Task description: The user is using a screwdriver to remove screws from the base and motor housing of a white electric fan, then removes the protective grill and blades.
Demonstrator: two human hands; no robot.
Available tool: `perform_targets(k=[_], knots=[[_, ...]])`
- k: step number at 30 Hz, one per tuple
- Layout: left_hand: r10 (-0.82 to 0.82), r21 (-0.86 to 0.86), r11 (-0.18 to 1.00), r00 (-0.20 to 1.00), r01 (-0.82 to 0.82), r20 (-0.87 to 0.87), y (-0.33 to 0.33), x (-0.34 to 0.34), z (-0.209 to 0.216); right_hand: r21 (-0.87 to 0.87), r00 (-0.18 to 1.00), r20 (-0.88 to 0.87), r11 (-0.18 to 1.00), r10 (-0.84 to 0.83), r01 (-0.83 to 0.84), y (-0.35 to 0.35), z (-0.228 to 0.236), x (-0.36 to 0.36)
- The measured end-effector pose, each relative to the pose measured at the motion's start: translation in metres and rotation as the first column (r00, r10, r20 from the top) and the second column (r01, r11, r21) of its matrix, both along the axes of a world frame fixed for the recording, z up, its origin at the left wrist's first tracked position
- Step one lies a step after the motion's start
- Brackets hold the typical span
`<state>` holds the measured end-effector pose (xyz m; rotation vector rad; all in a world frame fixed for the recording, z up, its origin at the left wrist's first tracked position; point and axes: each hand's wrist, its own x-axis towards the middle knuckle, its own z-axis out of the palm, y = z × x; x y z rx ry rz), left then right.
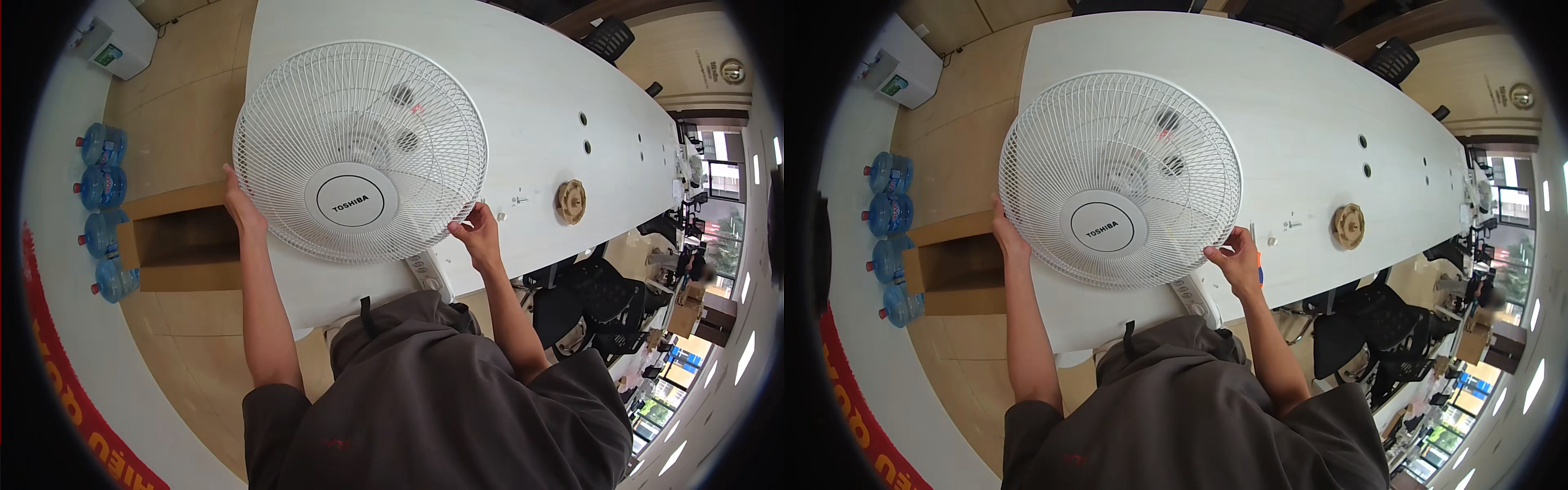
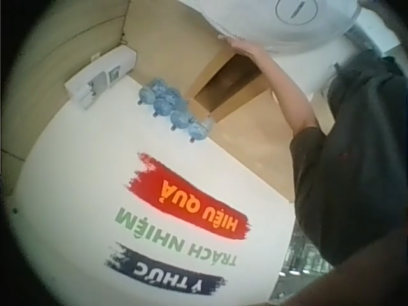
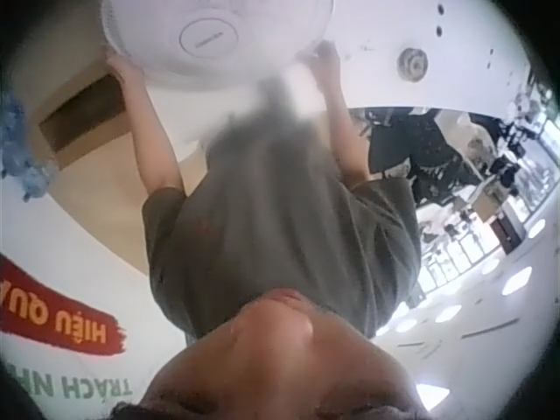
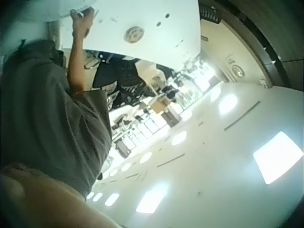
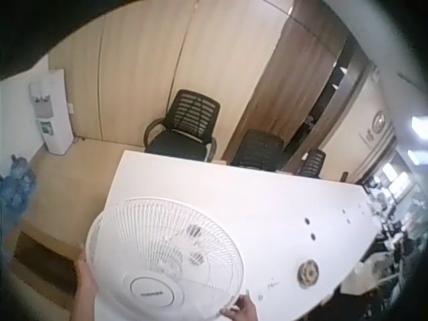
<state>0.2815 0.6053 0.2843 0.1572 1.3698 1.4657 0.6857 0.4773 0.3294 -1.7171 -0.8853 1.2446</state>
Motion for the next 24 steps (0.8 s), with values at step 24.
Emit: perform_targets(k=[24], knots=[[-0.098, -0.033, 0.995, 0.892, 0.093, -0.440, -0.018, 0.014, 0.000, -0.012, 0.986, 0.166, 1.000, -0.008, 0.010, 0.003, 0.014, -0.009]])
